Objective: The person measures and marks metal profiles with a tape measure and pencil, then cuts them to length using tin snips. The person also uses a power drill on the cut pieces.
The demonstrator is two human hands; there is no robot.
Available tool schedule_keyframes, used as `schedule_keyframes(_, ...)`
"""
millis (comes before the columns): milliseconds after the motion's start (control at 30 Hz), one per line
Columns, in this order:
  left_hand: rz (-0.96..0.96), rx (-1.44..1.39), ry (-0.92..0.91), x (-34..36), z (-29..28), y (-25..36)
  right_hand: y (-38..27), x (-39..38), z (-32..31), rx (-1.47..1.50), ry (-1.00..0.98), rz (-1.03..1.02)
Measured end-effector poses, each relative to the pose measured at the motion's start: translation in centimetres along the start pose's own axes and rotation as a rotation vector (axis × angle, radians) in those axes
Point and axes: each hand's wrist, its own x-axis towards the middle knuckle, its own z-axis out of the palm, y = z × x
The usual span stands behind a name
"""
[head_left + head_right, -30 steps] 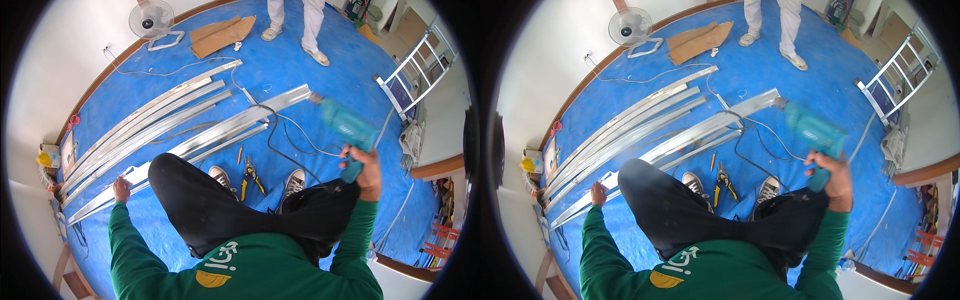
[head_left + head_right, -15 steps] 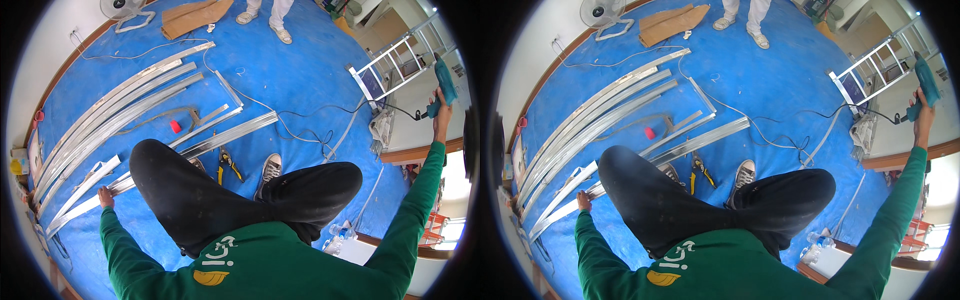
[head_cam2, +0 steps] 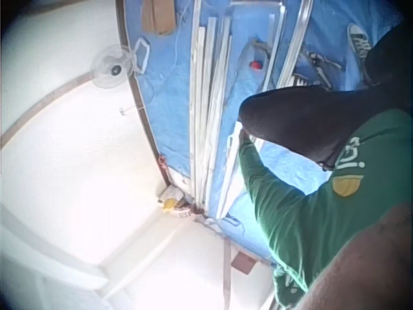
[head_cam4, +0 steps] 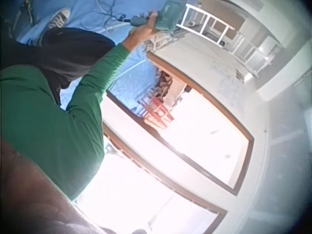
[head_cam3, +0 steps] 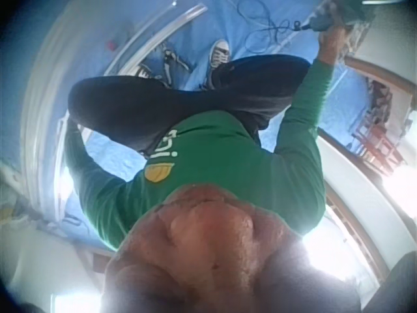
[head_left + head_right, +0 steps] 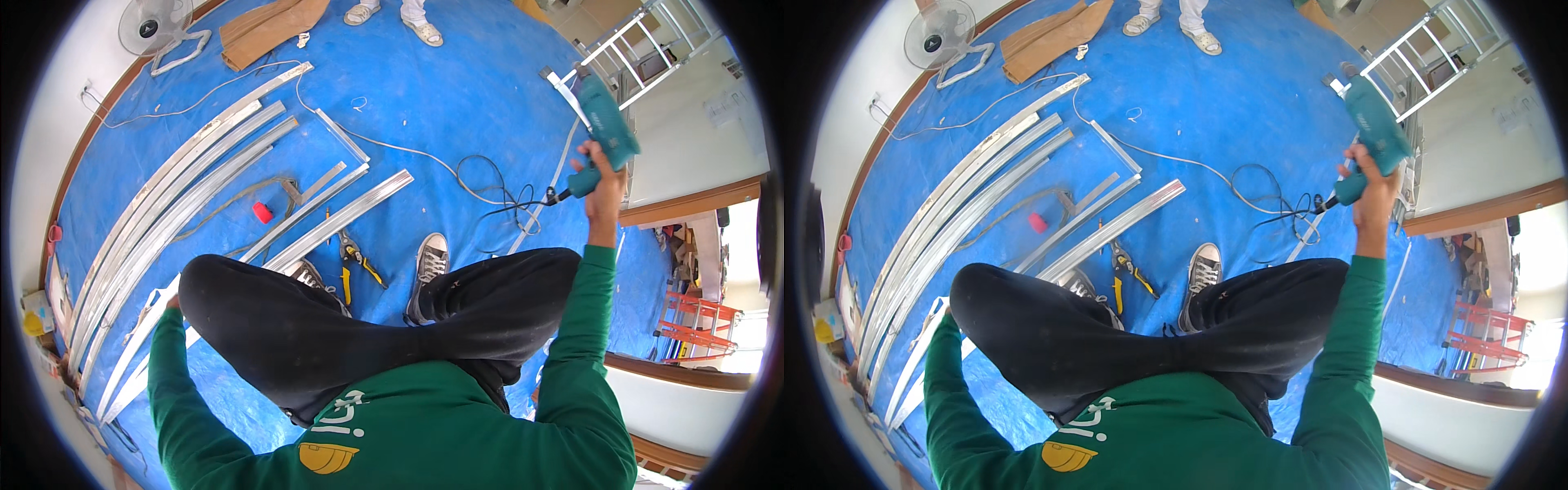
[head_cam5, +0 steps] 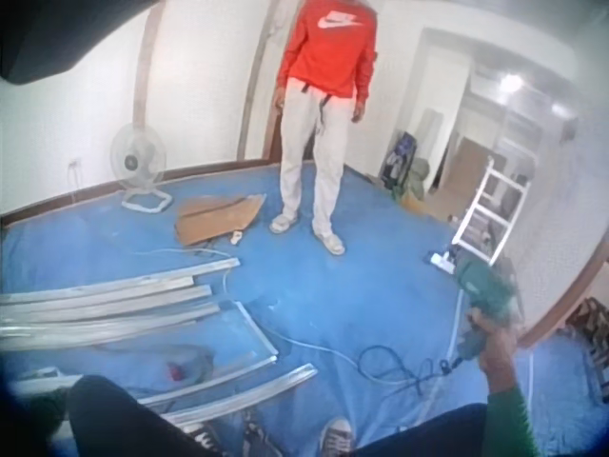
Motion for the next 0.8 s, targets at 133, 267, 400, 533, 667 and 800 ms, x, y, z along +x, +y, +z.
schedule_keyframes(133, 0.405, 0.058, -0.187, 2.7, -12.5, 18.1, 2.1, -2.8, 3.2, 0.111, 0.008, 0.172)
schedule_keyframes(267, 0.576, 0.310, -0.108, 2.7, -18.4, 35.5, 1.8, -2.9, 5.2, 0.166, -0.017, 0.202)
schedule_keyframes(400, 0.740, 0.101, 0.032, 7.5, -11.8, 47.6, 0.9, -3.1, 6.8, 0.185, -0.035, 0.221)
schedule_keyframes(533, 0.654, 0.040, 0.304, 15.3, -2.0, 54.6, 1.7, -4.9, 8.4, 0.225, -0.039, 0.306)
schedule_keyframes(667, 0.509, 0.077, 0.360, 18.4, 3.8, 56.5, 3.6, -8.3, 9.0, 0.169, -0.094, 0.410)
schedule_keyframes(800, 0.551, 0.086, 0.444, 17.0, 1.4, 55.6, 5.1, -11.7, 9.2, 0.162, -0.160, 0.535)
